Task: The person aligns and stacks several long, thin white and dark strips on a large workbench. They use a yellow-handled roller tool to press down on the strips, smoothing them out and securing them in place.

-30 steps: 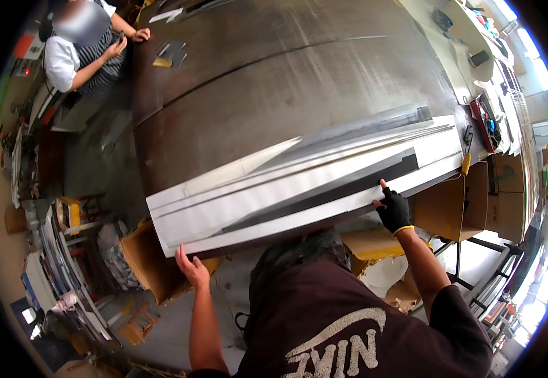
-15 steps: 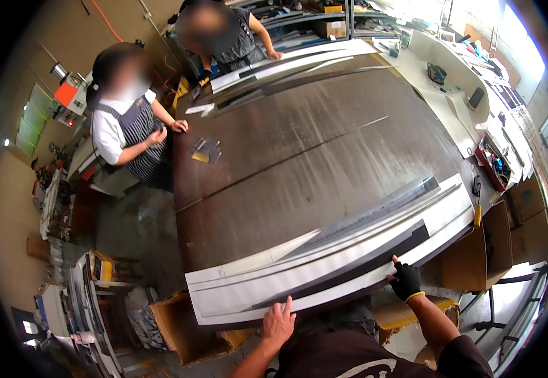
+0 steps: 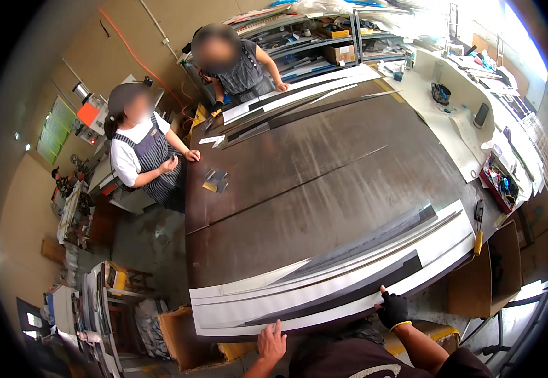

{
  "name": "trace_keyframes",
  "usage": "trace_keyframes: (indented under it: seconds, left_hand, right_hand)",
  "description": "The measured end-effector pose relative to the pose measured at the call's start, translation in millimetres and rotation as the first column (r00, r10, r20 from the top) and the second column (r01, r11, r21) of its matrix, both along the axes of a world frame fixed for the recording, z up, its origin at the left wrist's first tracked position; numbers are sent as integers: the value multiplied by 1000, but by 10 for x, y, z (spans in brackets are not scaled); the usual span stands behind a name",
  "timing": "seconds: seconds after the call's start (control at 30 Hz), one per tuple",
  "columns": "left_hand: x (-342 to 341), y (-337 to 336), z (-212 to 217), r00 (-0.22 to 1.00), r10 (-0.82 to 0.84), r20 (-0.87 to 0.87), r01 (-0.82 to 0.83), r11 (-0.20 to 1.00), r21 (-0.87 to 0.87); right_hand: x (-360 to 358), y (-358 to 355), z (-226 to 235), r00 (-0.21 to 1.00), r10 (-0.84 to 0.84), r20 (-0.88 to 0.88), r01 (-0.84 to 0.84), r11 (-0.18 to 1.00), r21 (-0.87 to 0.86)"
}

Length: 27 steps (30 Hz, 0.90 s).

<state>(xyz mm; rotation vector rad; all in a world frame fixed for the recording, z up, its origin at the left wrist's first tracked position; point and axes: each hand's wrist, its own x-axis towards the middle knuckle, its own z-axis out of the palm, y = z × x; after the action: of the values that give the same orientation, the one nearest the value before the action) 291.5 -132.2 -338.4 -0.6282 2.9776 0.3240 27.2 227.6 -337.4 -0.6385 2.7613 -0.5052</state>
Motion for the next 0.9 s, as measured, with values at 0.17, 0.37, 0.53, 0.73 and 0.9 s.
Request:
trace_keyframes:
  seconds: [0.17,0.37,0.53,0.73,0.9]
  left_hand:
    - [-12,70,-26,1000,-9,-4,8,999,-41]
    - [-25,50,-110,997,-61,-49,57,995,-84]
    - [44,27,-221,997,-67,-38,64,995,-81]
    - [25,52,-137,999,-51,-9,50,996,-76]
    - [27,57,-181,997,-51,-59,48,997,-66]
  right_hand:
    - [-12,13,33,1000,5,8,-5,1000,-23]
    - [-12,6,-25,998,-32,-44,32,999,-4]
    - [-30,-5,-66,993,-106,41,108,993,-48]
    - [-138,-9,-11,915,-240,324,293,948,-124]
    - [-238,146,-219,822,-203,531,382,890,-250]
